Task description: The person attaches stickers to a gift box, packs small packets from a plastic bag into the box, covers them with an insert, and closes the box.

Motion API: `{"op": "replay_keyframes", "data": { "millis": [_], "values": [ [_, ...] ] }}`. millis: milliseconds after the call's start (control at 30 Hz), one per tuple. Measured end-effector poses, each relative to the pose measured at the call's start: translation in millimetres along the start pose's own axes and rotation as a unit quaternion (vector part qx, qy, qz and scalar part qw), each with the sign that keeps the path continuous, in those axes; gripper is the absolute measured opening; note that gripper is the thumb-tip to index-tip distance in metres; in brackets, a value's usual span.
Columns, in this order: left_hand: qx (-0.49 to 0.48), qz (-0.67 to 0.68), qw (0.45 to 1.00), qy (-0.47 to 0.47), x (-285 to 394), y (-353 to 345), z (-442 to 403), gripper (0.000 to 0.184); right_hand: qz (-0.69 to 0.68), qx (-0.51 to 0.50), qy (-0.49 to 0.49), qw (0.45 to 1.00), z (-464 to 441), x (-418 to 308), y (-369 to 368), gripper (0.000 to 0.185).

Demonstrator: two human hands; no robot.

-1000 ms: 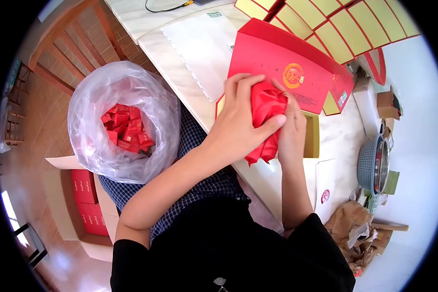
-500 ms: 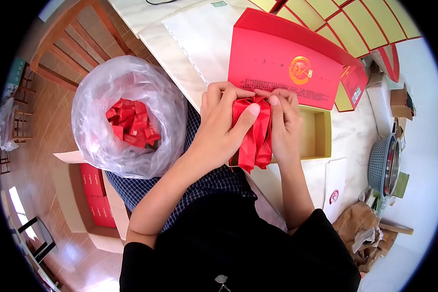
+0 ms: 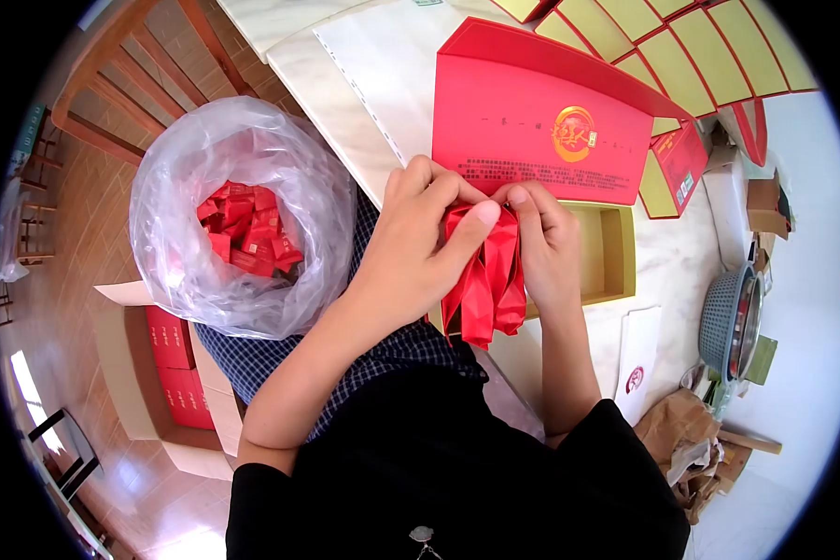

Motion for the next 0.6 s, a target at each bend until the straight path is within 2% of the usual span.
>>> {"op": "replay_keyframes", "data": {
  "millis": [67,200,267,600],
  "values": [
    [-0.02,0.063,0.998,0.01,-4.6,3.9,2.2,0.029,0.003,0.003,-0.002,1.0,0.0,1.8,-0.4,0.028],
    [-0.035,0.053,0.998,-0.012,-8.3,9.8,8.0,0.031,0.035,-0.033,-0.025,0.999,1.7,2.9,-0.6,0.033],
    [-0.011,0.026,0.997,-0.078,-4.1,11.0,9.2,0.032,0.036,-0.035,-0.028,0.998,1.5,2.9,-0.6,0.034],
    [-0.015,0.03,0.998,-0.062,-12.2,9.2,10.7,0.031,0.037,-0.058,-0.032,0.997,1.4,4.5,0.3,0.037]
  ]
}}
Point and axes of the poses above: each hand's wrist, its own z-axis away from the middle knuckle, its own y-axis out of the back of the hand, x = y × z, the point moved 4 cm from there along -z, towards the middle knuckle, and after that the axes turned 13 degrees about x, right-handed, at the moved point
